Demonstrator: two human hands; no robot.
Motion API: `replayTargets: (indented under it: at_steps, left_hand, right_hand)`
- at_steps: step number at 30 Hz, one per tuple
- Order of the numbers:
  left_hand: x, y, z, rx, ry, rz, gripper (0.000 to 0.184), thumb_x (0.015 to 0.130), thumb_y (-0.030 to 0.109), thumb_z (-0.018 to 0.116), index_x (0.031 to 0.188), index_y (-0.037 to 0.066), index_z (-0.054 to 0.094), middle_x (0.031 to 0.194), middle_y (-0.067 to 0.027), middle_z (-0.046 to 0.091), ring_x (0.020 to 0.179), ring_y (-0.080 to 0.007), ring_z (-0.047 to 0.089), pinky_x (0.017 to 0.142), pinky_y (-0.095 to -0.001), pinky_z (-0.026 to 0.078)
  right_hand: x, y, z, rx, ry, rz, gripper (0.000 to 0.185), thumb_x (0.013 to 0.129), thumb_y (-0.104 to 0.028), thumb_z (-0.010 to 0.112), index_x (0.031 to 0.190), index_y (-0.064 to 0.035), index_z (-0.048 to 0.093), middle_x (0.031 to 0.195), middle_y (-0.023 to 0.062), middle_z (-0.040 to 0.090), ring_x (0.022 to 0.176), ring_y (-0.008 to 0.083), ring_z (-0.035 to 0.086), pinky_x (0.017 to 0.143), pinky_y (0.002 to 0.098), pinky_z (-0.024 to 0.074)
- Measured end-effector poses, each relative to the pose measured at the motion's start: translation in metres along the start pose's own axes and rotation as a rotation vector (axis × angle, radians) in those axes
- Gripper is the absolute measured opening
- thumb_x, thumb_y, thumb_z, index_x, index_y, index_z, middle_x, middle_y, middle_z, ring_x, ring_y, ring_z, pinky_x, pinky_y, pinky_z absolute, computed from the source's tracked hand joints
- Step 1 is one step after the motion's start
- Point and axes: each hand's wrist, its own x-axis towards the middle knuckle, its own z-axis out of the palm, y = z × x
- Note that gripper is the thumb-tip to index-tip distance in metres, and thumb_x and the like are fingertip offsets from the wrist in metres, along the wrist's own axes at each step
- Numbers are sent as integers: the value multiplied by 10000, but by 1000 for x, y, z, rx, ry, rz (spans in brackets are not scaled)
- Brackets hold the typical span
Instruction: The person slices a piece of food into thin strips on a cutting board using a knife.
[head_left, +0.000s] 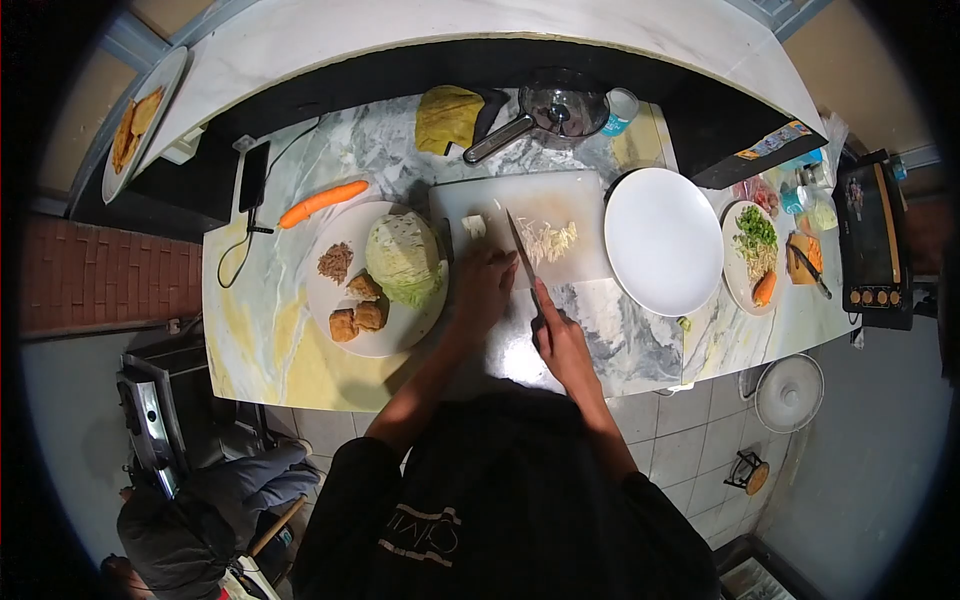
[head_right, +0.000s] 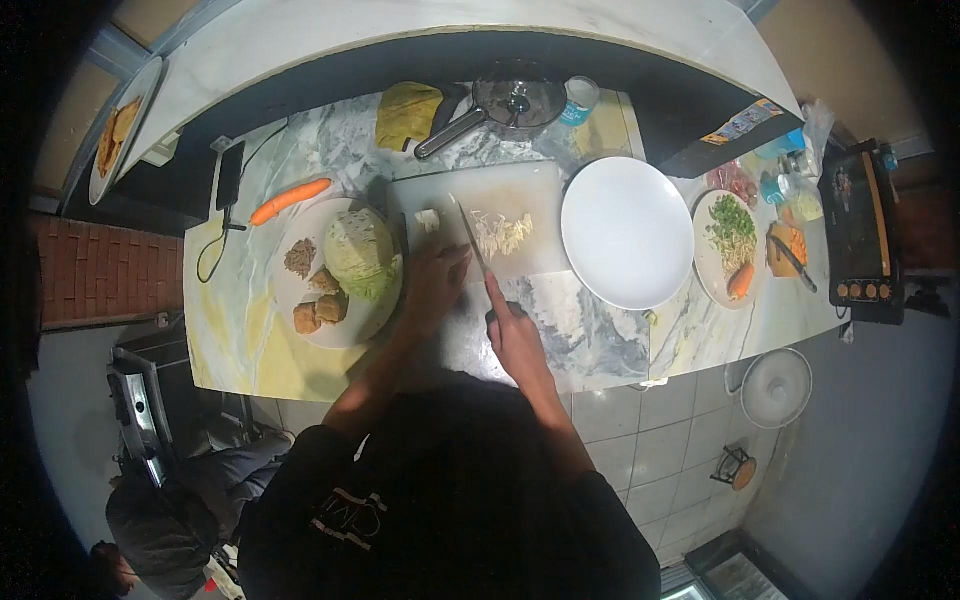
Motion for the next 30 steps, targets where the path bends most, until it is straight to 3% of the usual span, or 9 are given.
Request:
replayTargets:
  at_steps: [20, 30]
  left_hand:
    - [2, 3, -6, 33, 24, 44, 162, 875, 156, 620, 973, 68, 714, 918, -114, 657, 862, -313, 607, 825, -431, 434]
    - [4, -3, -12, 109, 62, -10, 145, 839, 122, 633, 963, 88, 700, 975, -78, 629, 998, -280, 563, 850, -477, 411]
  right_hand:
    - [-1, -2, -5, -39, -16, 9, 764, 804, 29, 524, 1506, -113, 260, 763, 253, 592, 669, 416, 582, 668, 491, 470]
    - [-2, -1, -5, -23, -13, 12, 767, 802, 34, 525, 1507, -121, 264, 734, 255, 578, 648, 419, 576, 650, 492, 468]
